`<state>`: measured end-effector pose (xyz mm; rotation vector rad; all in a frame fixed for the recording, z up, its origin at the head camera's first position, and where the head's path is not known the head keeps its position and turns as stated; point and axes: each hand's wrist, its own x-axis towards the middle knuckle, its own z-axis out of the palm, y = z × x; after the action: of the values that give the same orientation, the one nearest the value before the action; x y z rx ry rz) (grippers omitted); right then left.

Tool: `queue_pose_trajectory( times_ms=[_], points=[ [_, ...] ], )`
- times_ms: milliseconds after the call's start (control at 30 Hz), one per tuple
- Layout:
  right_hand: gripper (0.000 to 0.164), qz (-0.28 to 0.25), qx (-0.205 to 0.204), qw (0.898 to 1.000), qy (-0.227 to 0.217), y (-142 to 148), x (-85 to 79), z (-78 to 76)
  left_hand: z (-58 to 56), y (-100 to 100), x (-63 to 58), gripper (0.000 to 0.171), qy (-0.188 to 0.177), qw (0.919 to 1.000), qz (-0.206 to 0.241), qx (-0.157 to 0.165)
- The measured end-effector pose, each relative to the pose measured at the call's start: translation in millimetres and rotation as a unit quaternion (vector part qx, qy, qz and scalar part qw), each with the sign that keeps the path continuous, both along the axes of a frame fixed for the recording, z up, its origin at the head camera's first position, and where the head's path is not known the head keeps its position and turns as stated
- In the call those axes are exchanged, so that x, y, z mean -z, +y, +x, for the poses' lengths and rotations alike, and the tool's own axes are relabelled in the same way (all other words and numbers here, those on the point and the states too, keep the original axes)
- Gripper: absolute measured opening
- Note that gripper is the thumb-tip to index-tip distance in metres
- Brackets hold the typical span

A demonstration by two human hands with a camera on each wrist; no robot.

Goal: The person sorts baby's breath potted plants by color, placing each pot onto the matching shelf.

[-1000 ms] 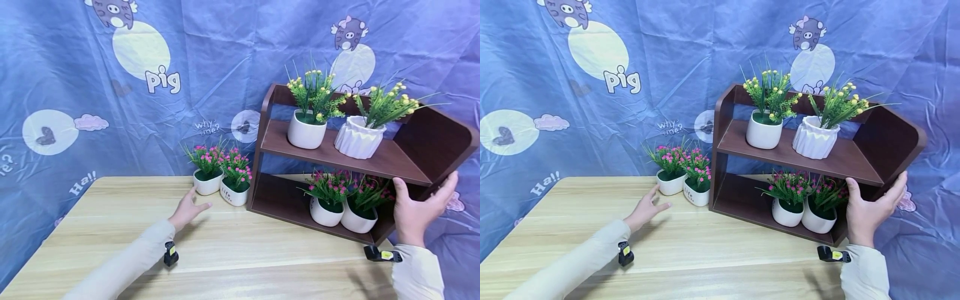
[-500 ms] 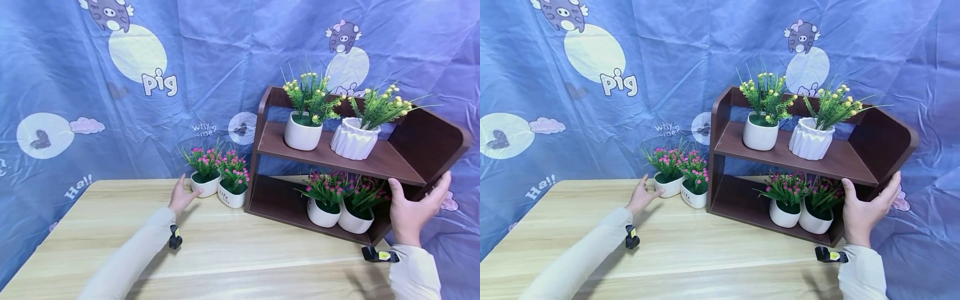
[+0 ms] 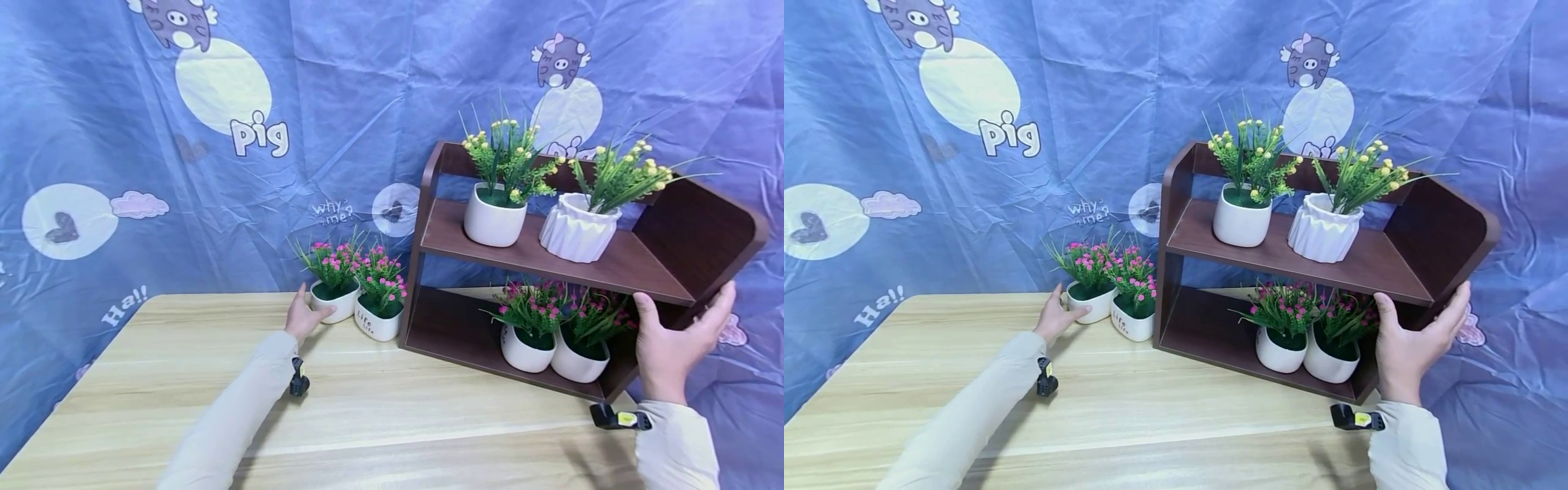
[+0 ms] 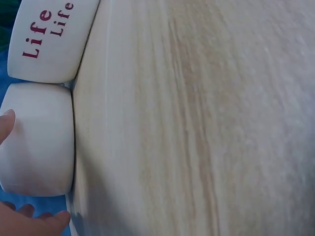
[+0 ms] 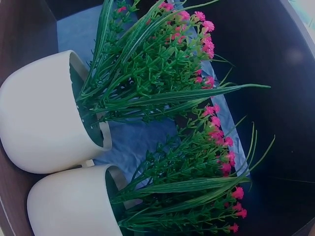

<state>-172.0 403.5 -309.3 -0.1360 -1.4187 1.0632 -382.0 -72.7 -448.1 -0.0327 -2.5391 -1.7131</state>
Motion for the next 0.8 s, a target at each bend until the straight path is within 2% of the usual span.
queue_pose_trajectory(
  times_ms=[367,500,800],
  points=[
    [0.098,0.011,0.007,1.0,0.001,1.3,2.2,0.0,-7.6,3.3,5.5,0.094,0.014,0.9999,-0.001,0.006],
    [0.098,0.003,0.007,1.0,-0.003,0.0,1.1,0.5,-6.1,4.9,4.2,0.092,0.028,0.9995,-0.017,-0.001],
    [0.099,0.005,0.004,1.0,0.002,0.5,0.9,0.2,-4.3,6.2,2.7,0.088,0.025,0.9993,-0.027,-0.011]
  ],
)
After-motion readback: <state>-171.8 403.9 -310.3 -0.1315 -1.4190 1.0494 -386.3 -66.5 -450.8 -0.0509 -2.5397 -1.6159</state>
